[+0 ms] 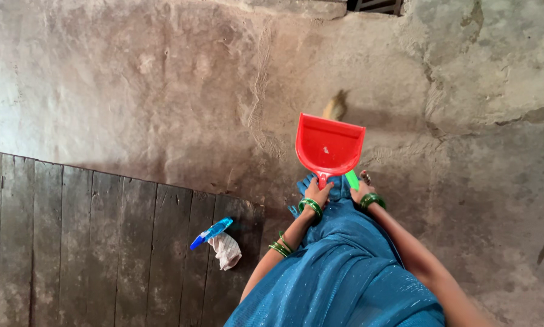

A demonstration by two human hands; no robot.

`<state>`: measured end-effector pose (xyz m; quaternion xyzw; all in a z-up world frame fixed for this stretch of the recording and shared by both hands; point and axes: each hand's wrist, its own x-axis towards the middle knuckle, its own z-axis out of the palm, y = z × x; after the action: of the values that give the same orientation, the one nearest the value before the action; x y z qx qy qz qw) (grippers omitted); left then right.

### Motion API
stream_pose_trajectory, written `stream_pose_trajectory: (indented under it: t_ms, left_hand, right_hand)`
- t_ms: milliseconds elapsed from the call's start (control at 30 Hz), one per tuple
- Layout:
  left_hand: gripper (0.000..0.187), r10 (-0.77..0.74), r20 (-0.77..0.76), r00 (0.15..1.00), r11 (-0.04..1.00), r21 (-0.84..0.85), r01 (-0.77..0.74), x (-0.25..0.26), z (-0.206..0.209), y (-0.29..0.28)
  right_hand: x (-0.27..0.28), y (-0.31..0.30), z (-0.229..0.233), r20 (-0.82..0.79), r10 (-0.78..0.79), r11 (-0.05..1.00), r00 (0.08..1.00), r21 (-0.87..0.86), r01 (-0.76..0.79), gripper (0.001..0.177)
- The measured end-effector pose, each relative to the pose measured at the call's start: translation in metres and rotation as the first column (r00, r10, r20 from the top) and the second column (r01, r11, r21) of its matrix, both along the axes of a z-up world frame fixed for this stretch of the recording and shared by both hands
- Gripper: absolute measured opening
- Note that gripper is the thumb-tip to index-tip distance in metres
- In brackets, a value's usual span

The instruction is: The person sweeps a concrete floor using a broom and dustpan, gathering debris into a pile. The person moves around the area to collect dust and small particles but does not empty the dustpan in the clip.

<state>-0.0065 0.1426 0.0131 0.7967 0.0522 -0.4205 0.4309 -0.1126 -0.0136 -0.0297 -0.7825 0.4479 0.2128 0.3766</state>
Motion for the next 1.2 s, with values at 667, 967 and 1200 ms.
stream_pose_trajectory:
  t_ms: [667, 967, 1200]
  left_hand:
    - [0.049, 0.003, -0.027, 1.0, 0.999, -0.043, -0.004, -0.004, -0.01, 0.005]
    - [0.044, 0.076, -0.031, 0.997, 0.996, -0.052, -0.078, 0.008, -0.018, 0.037]
    - [0.044, 0.055, 0.052, 0.997, 0.995, -0.083, -0.051, 0.016, -0.019, 0.034]
  right_hand:
    - [-0.048, -0.054, -0.005, -0.01, -0.313, 0.919, 0.95, -0.254, 0.301, 0.049]
    - [-0.006, 0.012, -0.012, -0.043, -0.025, 0.996, 0.999, -0.087, 0.021, 0.043]
    - [0.028, 0.025, 0.003, 0.07, 0.176, 0.983, 0.982, -0.073, -0.171, 0.045]
